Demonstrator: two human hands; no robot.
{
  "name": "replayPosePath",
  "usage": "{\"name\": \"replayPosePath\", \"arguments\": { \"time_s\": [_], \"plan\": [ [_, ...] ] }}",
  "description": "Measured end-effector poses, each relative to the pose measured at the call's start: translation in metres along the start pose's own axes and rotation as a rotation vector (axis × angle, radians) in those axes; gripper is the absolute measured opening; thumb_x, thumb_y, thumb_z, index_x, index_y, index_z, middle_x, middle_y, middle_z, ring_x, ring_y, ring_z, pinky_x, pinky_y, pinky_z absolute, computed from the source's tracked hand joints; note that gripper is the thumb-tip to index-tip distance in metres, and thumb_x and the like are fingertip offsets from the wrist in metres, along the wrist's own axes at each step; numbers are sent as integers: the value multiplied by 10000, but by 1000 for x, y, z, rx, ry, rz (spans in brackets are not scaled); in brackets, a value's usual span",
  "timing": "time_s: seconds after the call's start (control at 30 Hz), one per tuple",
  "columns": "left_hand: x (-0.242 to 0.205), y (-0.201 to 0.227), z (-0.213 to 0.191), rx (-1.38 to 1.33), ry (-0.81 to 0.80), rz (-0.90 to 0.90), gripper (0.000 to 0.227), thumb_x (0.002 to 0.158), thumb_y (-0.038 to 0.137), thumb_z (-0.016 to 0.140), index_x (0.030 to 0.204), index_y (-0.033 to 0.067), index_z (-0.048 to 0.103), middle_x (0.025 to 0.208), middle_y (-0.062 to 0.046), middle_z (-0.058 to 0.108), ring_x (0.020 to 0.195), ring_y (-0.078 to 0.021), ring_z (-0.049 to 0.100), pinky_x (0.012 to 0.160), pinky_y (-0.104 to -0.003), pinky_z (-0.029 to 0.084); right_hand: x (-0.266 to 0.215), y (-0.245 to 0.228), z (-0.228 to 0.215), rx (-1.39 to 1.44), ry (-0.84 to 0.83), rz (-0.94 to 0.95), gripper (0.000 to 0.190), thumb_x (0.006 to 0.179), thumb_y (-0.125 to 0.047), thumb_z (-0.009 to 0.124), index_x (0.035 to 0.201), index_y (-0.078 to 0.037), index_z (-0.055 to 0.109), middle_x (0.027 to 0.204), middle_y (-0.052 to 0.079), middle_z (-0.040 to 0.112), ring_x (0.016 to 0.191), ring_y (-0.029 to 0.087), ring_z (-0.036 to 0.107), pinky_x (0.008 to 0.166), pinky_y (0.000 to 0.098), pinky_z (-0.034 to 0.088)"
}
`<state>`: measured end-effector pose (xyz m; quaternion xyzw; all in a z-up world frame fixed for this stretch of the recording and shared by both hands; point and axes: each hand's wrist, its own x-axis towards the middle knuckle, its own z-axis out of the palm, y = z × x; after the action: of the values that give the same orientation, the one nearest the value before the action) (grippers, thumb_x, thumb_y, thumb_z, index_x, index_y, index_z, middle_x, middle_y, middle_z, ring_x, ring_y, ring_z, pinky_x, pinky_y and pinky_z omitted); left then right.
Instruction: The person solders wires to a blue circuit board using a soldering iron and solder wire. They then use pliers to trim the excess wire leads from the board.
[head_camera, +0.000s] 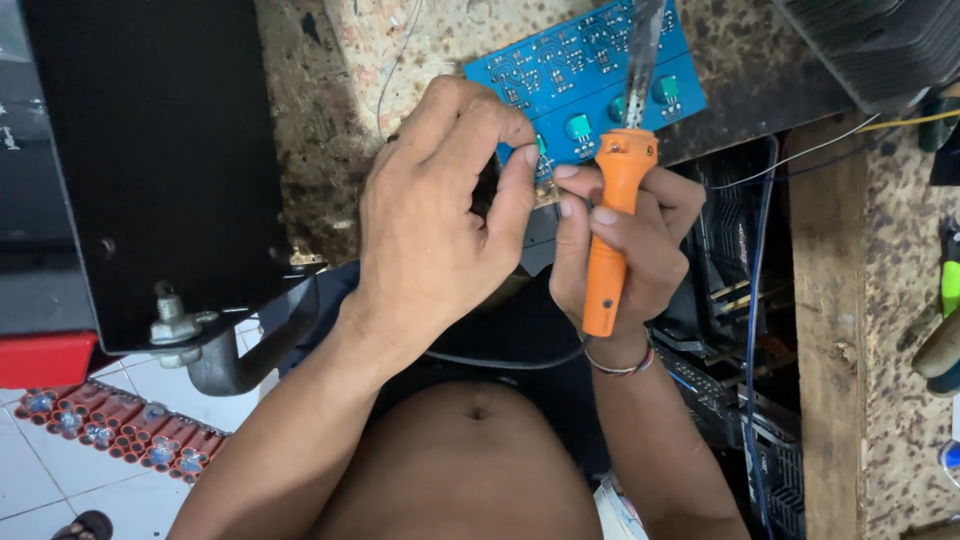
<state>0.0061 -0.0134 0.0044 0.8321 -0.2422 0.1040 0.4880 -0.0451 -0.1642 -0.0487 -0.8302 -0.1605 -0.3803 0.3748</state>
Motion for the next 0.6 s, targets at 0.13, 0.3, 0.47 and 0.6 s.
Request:
{"name": "replayPosePath", "arguments": {
  "time_s": [0.13, 0.3, 0.47, 0.6],
  "plan": [
    [0, -2, 0, 31, 22, 10, 99, 1002, 72, 665, 1016, 37, 574, 1022, -78, 540, 843, -265, 622, 690, -406, 525, 0, 3, -1, 6, -14, -38, 281, 1094, 24, 521, 1275, -157, 405, 1063, 209, 720, 1073, 286, 496, 879, 361, 550],
    [1, -2, 1, 25, 1, -57, 125, 994, 81, 681, 1016, 62, 559, 1025, -63, 527, 763, -259, 582, 619, -402, 497, -4, 11, -4, -28, -26, -97, 257, 1108, 4, 507, 1275, -160, 401, 1076, 196, 728, 1069, 283, 519, 877, 370, 507],
    [0, -3, 5, 79, 0, -62, 151, 981, 118, 697, 1012, 80, 554, 1034, -47, 527, 795, -267, 602, 616, -423, 516, -6, 12, -5, -3, -15, -96, 269, 1112, 8, 512, 1287, -167, 408, 1119, 179, 722, 1063, 290, 527, 869, 390, 536],
    [-1, -2, 7, 116, 22, -24, 155, 984, 115, 715, 1003, 75, 567, 1030, -59, 549, 854, -269, 635, 644, -420, 536, -9, 12, -8, -2, -56, -86, 277, 1102, 36, 514, 1284, -143, 406, 1103, 199, 729, 1049, 311, 605, 947, 411, 537]
  ]
}}
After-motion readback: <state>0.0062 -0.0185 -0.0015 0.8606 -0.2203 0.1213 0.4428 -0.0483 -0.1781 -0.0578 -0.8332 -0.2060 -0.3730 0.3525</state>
